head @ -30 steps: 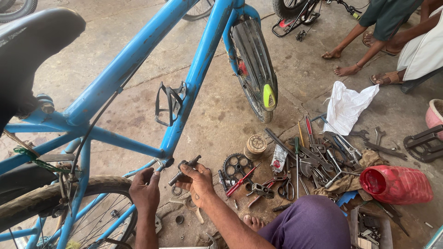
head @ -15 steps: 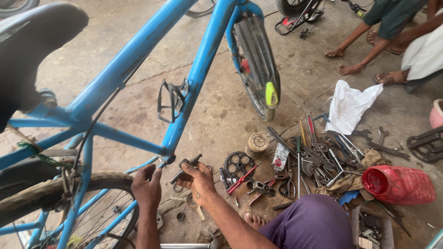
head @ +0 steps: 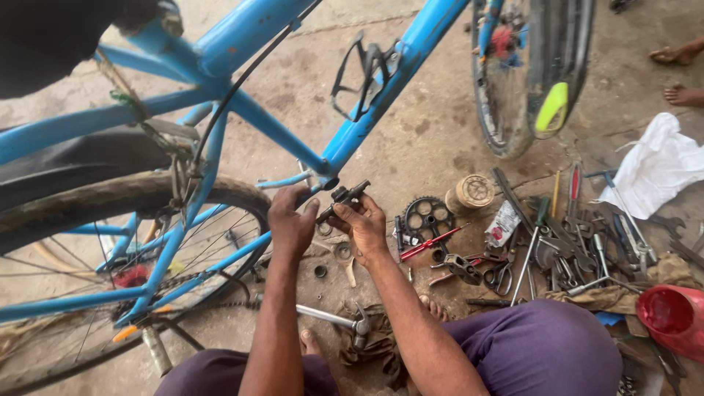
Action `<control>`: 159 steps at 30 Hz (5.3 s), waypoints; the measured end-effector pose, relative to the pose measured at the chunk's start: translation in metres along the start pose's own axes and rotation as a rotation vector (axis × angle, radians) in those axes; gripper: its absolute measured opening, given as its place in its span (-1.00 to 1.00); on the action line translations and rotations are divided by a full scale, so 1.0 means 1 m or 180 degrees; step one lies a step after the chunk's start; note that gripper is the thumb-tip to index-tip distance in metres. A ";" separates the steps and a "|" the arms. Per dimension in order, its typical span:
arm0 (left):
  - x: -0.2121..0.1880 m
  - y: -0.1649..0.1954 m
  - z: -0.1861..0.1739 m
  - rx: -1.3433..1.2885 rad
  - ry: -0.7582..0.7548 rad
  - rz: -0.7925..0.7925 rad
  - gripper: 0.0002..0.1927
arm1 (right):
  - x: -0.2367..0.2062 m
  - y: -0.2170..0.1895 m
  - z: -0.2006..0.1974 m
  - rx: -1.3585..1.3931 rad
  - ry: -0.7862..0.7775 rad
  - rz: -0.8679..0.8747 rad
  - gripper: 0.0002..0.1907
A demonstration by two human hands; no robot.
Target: The person is repairing a bicycle by applying grease to a bearing and installing it into the bottom bracket shell. They then use a hammer and a metal tool to tap the bearing into place.
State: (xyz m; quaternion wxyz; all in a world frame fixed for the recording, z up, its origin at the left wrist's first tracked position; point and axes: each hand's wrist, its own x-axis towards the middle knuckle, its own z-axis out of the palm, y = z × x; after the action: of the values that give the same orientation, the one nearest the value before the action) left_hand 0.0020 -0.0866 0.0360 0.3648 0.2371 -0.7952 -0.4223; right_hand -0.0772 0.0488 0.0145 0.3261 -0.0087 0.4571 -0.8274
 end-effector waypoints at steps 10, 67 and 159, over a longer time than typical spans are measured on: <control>-0.002 0.014 -0.009 -0.0031 -0.0154 -0.0132 -0.77 | 0.014 0.017 0.006 -0.0075 0.0114 -0.0218 -0.48; -0.008 0.018 -0.011 0.0053 -0.0307 -0.0187 -0.80 | 0.006 0.005 0.015 -0.1283 0.0289 -0.0589 -0.51; 0.022 0.053 0.017 0.0902 -0.0121 -0.1421 -0.40 | 0.048 0.045 -0.011 0.2759 -0.0394 0.1176 -0.79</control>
State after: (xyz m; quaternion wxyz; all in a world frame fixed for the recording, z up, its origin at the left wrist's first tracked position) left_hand -0.0291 -0.0650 0.0830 0.2108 0.4475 -0.7811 -0.3811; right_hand -0.0942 0.0145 -0.0403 0.4680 0.1604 0.0434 -0.8680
